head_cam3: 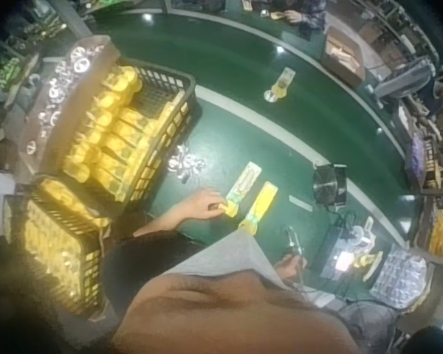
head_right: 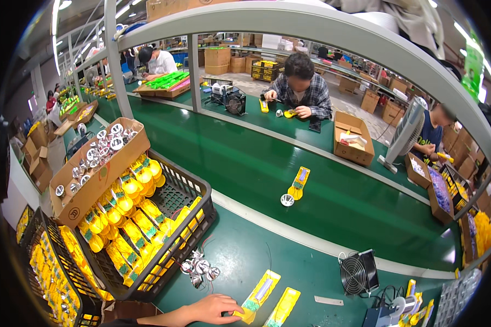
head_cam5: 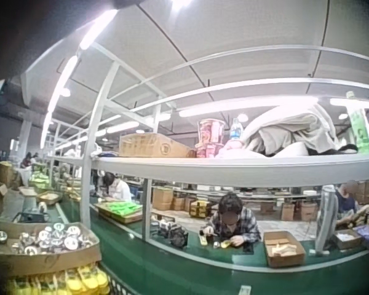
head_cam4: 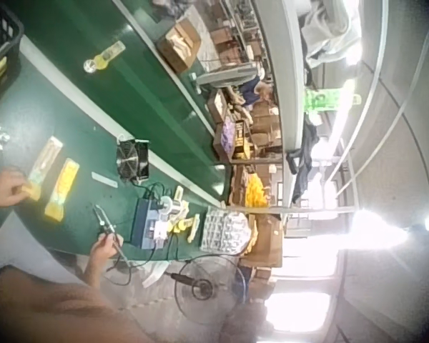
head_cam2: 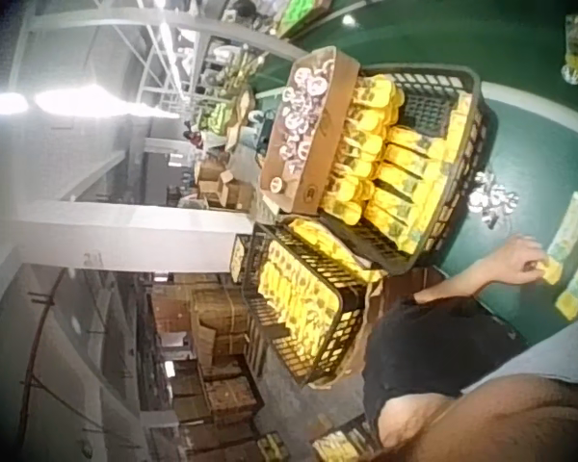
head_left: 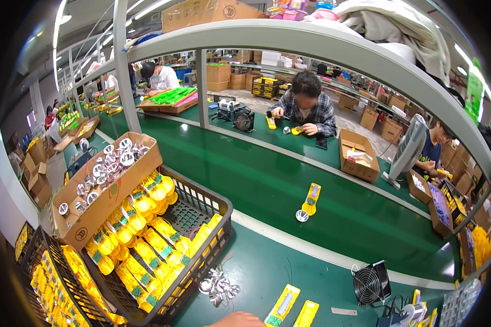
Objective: The person solders circuit components onto flashlight bodies using a soldering iron and passes flashlight parts across the conveyor belt to a coworker.
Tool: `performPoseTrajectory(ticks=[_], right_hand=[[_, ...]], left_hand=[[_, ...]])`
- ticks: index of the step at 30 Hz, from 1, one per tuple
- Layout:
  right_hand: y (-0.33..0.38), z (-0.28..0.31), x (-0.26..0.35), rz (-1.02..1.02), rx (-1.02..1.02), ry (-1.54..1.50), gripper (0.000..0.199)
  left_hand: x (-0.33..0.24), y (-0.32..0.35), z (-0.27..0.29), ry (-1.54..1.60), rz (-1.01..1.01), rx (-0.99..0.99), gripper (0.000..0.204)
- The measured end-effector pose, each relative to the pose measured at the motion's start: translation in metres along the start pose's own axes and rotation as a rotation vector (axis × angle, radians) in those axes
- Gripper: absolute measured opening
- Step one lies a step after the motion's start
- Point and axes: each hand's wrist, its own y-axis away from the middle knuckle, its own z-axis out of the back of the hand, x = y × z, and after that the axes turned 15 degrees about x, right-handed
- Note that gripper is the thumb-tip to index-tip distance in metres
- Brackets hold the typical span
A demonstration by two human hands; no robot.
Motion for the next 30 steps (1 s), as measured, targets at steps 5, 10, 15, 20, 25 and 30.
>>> performPoseTrajectory(ticks=[5,10,15,20,25,30], right_hand=[[0.002,0.002,-0.037,-0.188,-0.069,-0.443,0.01],[0.003,0.001,-0.043,-0.203,-0.159,-0.75,0.011],[-0.006,-0.001,-0.025,-0.239,-0.199,-0.658,0.015],[-0.007,-0.005,-0.021,-0.172,-0.206,-0.632,0.014],[-0.007,-0.006,0.001,-0.23,-0.168,-0.461,0.015],[-0.003,-0.005,-0.012,-0.208,-0.091,-0.506,0.017]], left_hand=[[-0.011,0.003,0.004,0.082,-0.002,-0.112,0.022],[-0.007,0.002,0.004,0.125,0.044,-0.017,0.029],[-0.005,0.003,-0.002,0.103,0.059,-0.049,0.032],[-0.011,0.003,0.004,0.181,0.079,-0.004,0.032],[-0.011,0.002,0.004,0.166,0.059,-0.018,0.03],[-0.015,0.006,0.005,0.167,0.084,-0.016,0.029]])
